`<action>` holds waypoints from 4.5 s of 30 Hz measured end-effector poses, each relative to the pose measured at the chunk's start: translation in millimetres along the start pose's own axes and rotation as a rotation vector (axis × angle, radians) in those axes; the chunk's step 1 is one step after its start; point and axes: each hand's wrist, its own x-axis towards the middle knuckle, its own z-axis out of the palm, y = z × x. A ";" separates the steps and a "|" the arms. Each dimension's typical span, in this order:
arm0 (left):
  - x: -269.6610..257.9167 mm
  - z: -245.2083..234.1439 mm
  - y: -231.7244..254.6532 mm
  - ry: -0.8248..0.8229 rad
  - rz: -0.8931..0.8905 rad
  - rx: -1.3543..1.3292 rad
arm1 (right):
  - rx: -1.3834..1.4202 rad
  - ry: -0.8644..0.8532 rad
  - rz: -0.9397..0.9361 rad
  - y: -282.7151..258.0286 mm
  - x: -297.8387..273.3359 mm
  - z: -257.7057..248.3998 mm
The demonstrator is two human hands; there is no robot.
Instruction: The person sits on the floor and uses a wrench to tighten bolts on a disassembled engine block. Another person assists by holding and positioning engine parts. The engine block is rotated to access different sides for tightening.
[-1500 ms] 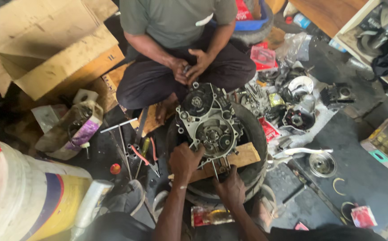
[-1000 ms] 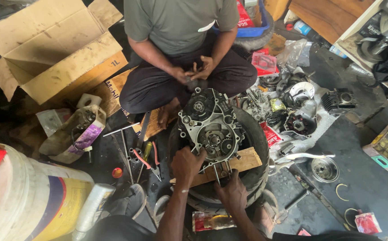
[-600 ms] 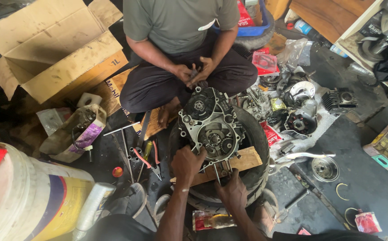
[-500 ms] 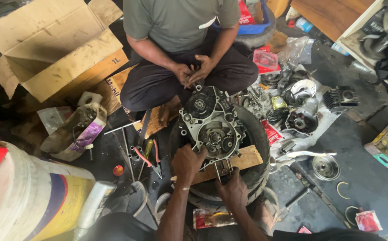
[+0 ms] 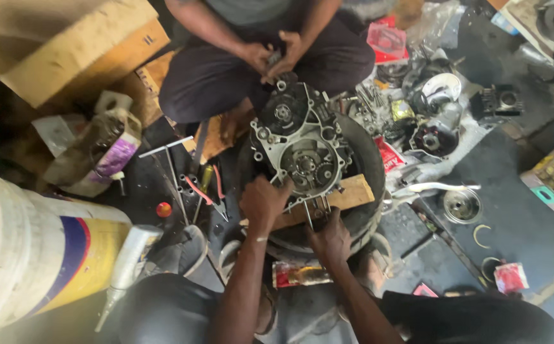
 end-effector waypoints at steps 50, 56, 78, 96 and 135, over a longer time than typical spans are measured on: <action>-5.6 16.5 -13.1 0.135 0.181 0.019 | -0.094 0.022 -0.114 33.8 -8.1 15.7; 4.8 4.8 -4.3 -0.016 0.098 -0.015 | -0.002 -0.061 0.058 1.5 2.0 0.7; 1.4 -1.1 -1.2 -0.008 0.085 -0.037 | -0.011 -0.034 0.023 -13.2 -0.9 -12.7; 10.0 17.3 -12.0 0.044 0.106 0.053 | 0.017 -0.026 -0.013 12.4 3.6 -0.4; 14.1 11.7 -12.1 0.104 0.243 0.032 | 0.026 -0.037 -0.025 18.8 8.1 13.5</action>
